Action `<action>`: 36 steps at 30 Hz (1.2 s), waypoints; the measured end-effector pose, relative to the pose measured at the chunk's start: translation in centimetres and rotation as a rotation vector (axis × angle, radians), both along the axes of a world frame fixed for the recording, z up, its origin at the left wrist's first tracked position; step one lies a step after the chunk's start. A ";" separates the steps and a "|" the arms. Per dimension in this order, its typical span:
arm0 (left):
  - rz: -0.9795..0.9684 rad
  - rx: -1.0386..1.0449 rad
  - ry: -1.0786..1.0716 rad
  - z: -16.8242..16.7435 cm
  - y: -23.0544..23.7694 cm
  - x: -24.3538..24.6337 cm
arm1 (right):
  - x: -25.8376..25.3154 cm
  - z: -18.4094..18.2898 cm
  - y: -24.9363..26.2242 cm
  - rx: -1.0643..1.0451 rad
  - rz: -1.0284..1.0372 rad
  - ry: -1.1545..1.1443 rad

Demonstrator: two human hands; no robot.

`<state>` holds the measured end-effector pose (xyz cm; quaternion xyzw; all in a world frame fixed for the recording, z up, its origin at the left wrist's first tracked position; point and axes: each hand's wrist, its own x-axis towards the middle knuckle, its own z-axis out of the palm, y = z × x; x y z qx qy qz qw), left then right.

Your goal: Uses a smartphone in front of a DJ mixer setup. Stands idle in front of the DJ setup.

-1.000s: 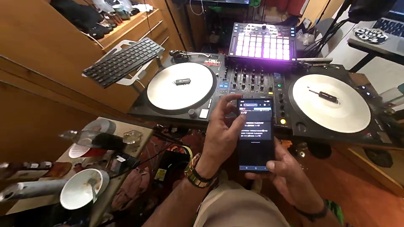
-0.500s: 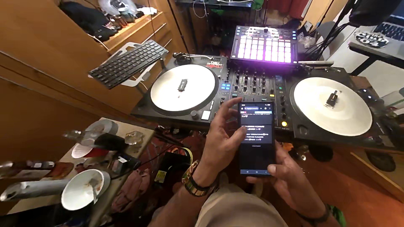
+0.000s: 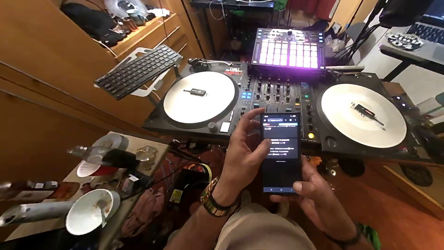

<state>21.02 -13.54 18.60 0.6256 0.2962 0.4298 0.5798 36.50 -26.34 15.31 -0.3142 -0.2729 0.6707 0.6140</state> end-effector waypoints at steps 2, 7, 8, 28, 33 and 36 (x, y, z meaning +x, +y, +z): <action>0.003 0.001 0.003 0.0 0.1 0.1 | 0.1 0.1 0.1 0.012 0.003 -0.003; 0.003 0.007 0.015 0.2 0.1 0.1 | 0.1 -0.1 0.1 0.027 0.005 0.009; 0.001 0.010 0.015 0.3 0.1 0.2 | 0.1 -0.1 0.1 0.028 0.007 0.014; -0.089 -0.036 0.020 -0.3 0.0 0.2 | 0.6 -0.2 0.5 0.037 0.019 0.035; -0.165 -0.076 0.036 -0.6 -0.2 -0.1 | 0.7 -0.4 0.5 0.030 0.007 0.036; -0.180 -0.088 0.064 -0.6 -0.3 -0.2 | 0.7 -0.5 0.5 0.035 0.009 0.033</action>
